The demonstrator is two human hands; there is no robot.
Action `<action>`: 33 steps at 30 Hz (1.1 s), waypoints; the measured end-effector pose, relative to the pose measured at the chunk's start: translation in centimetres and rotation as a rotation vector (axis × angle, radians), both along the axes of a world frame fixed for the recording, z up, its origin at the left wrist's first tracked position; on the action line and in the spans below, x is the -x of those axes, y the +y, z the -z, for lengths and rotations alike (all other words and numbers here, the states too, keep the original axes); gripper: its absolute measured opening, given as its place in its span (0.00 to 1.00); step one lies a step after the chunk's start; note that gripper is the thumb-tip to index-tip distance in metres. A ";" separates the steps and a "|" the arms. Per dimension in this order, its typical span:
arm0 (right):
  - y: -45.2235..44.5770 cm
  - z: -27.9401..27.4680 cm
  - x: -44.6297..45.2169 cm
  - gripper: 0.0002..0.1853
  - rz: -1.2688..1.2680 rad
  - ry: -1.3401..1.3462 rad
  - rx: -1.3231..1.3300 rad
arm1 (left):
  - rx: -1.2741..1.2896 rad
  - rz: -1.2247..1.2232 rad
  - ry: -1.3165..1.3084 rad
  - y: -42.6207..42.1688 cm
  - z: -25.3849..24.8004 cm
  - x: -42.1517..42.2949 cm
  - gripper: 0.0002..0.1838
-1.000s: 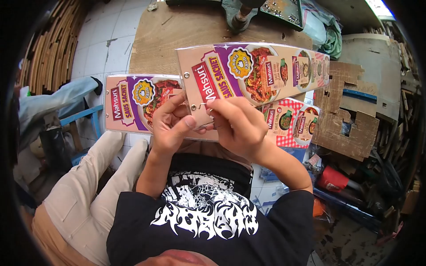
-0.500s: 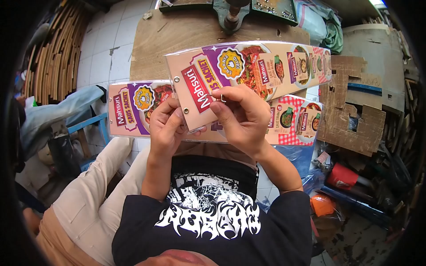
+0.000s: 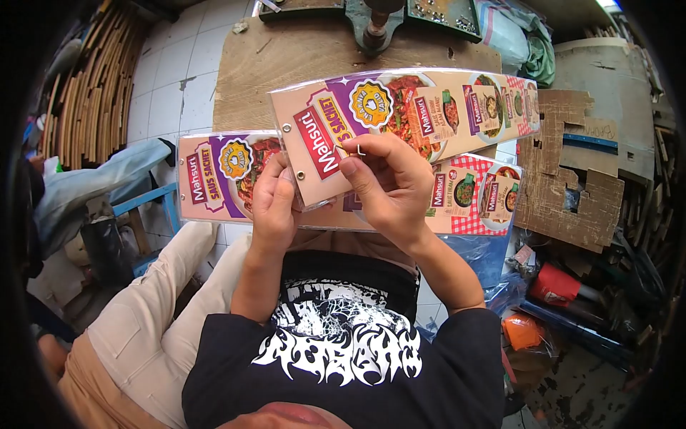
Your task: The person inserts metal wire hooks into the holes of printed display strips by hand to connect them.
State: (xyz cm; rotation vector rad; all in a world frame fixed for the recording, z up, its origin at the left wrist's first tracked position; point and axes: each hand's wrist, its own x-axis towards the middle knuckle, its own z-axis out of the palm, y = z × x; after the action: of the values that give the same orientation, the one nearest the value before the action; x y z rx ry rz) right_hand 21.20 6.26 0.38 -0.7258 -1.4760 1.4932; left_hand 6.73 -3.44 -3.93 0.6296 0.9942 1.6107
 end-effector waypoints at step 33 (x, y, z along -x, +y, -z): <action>1.2 0.4 0.4 0.10 -0.026 0.151 0.194 | -0.007 -0.175 0.292 1.7 -5.4 2.3 0.33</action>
State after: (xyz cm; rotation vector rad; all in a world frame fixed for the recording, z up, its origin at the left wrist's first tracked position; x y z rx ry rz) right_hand 20.84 7.47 0.01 -0.6938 -1.2435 1.6893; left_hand 4.45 -1.69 1.49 0.8173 1.2870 1.7058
